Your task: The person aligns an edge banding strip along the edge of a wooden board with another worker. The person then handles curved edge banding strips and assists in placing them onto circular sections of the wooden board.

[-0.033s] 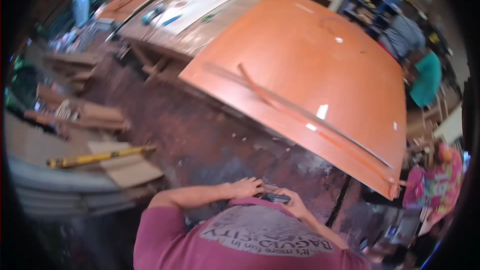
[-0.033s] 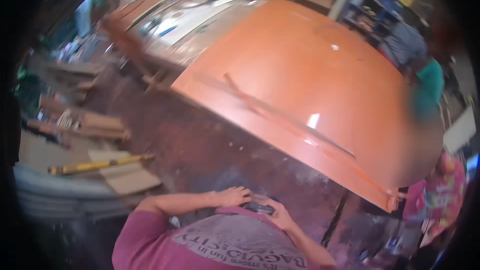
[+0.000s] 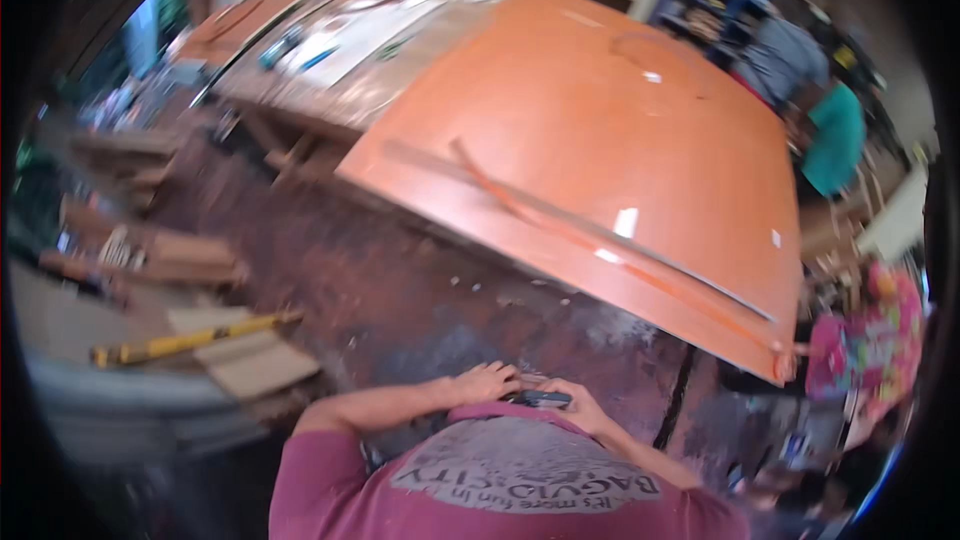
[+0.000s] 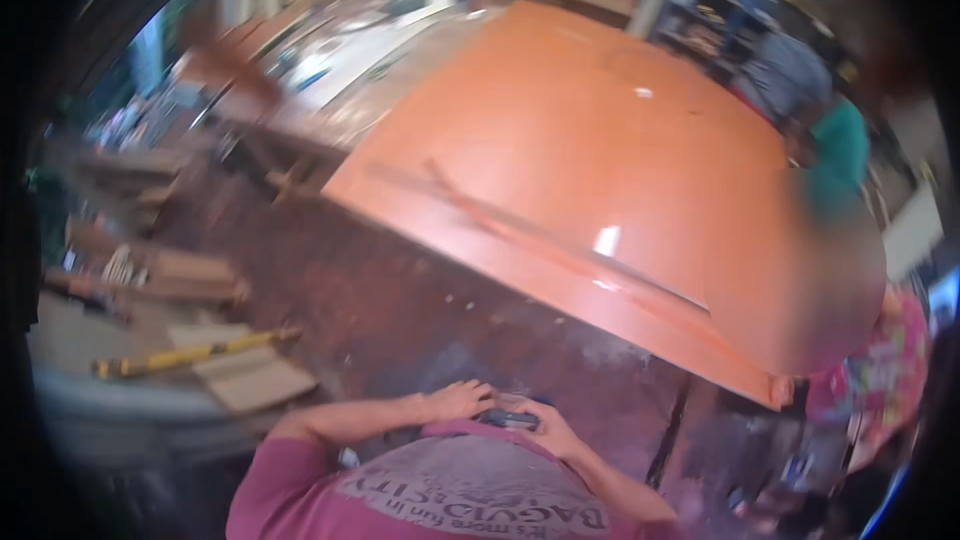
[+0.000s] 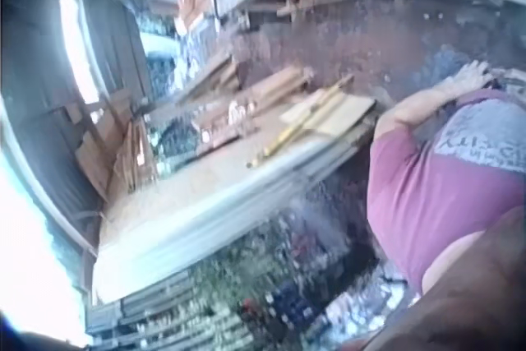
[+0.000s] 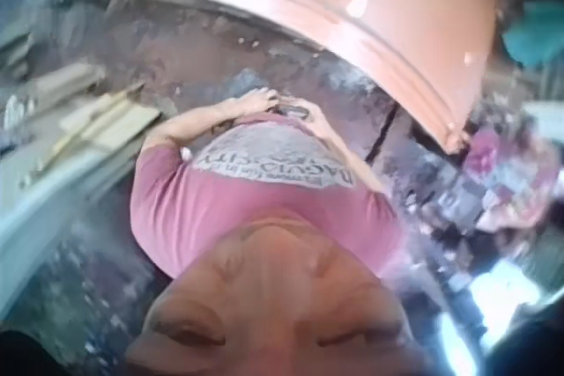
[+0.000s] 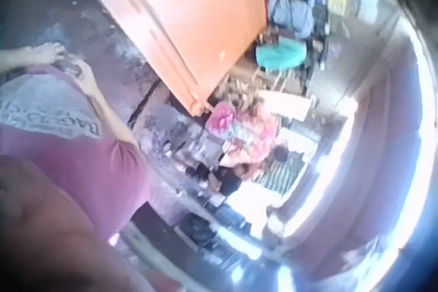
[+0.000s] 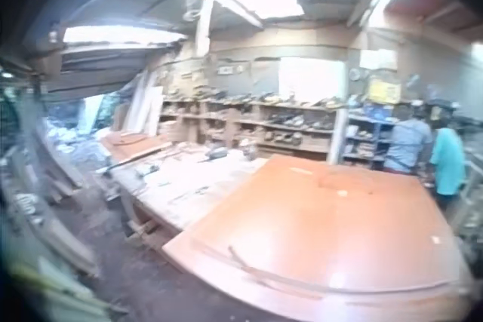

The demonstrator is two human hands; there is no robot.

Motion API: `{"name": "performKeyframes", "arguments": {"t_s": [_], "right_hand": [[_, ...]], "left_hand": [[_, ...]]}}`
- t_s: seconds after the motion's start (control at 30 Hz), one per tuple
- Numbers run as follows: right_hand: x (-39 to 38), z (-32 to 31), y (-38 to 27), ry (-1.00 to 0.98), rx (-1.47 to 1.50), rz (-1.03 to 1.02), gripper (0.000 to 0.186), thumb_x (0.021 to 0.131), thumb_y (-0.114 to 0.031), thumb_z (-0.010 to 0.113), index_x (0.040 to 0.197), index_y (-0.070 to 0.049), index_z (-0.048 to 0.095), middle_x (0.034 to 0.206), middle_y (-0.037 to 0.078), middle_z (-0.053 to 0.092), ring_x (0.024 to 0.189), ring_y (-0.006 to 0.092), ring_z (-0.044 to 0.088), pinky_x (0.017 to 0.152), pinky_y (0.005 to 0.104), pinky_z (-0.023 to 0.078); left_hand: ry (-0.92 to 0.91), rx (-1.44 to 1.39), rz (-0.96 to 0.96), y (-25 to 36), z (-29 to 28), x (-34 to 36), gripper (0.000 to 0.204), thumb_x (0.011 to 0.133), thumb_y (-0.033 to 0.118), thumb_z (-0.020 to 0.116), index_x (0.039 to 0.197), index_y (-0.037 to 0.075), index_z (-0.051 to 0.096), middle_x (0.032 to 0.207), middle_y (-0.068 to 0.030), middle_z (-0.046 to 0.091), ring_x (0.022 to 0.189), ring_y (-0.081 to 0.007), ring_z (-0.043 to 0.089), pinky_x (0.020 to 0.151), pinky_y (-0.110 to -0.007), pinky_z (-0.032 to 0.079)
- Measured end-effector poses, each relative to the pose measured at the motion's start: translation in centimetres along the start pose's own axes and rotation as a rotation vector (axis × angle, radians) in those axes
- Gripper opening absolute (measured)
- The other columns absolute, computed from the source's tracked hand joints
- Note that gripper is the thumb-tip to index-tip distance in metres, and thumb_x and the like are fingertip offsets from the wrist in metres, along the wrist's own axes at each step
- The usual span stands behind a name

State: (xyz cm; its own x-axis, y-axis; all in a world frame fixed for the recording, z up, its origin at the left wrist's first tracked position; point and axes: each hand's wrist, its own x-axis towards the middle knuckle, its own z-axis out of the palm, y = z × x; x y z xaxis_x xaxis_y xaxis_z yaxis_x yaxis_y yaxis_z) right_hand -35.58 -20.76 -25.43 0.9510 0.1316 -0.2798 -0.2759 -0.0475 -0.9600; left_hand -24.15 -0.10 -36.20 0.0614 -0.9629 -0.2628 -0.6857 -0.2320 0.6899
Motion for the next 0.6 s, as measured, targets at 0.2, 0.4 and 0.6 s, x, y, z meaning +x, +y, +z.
{"name": "performKeyframes", "arguments": {"t_s": [0.2, 0.4, 0.6], "right_hand": [[6.3, -6.9, 1.4, -0.259, 0.027, 0.164, 0.038, 0.089, -0.022, 0.072, 0.119, -0.003, 0.062, 0.116, 0.005, 0.064, 0.101, 0.0102, 0.056, 0.087, 0.0307, 0.048], [9.5, -8.6, 1.3, -0.34, -0.444, 0.063, 0.027, 0.083, -0.018, 0.072, 0.107, -0.006, 0.069, 0.107, 0.006, 0.065, 0.098, 0.0222, 0.06, 0.083, 0.0329, 0.049], [13.8, -10.0, 8.3, -0.422, -0.806, -0.394, 0.023, 0.078, -0.017, 0.065, 0.099, -0.014, 0.072, 0.094, 0.007, 0.062, 0.091, 0.0274, 0.053, 0.078, 0.0378, 0.047]], "left_hand": [[0.295, 0.008, 0.066, -3.2, -3.4, 6.5, 0.06, 0.088, 0.033, 0.058, 0.144, 0.015, 0.046, 0.147, -0.0129, 0.04, 0.126, -0.0378, 0.049, 0.097, -0.051, 0.048], [0.199, -0.076, 0.06, -4.3, -8.4, 6.4, 0.052, 0.08, 0.026, 0.064, 0.131, 0.013, 0.06, 0.117, -0.0216, 0.065, 0.102, -0.0372, 0.066, 0.09, -0.046, 0.052], [0.068, -0.175, -0.173, -5.5, -10.3, 8.0, 0.03, 0.079, 0.019, 0.063, 0.106, 0.01, 0.073, 0.101, -0.0218, 0.07, 0.098, -0.0373, 0.068, 0.084, -0.046, 0.054]]}}
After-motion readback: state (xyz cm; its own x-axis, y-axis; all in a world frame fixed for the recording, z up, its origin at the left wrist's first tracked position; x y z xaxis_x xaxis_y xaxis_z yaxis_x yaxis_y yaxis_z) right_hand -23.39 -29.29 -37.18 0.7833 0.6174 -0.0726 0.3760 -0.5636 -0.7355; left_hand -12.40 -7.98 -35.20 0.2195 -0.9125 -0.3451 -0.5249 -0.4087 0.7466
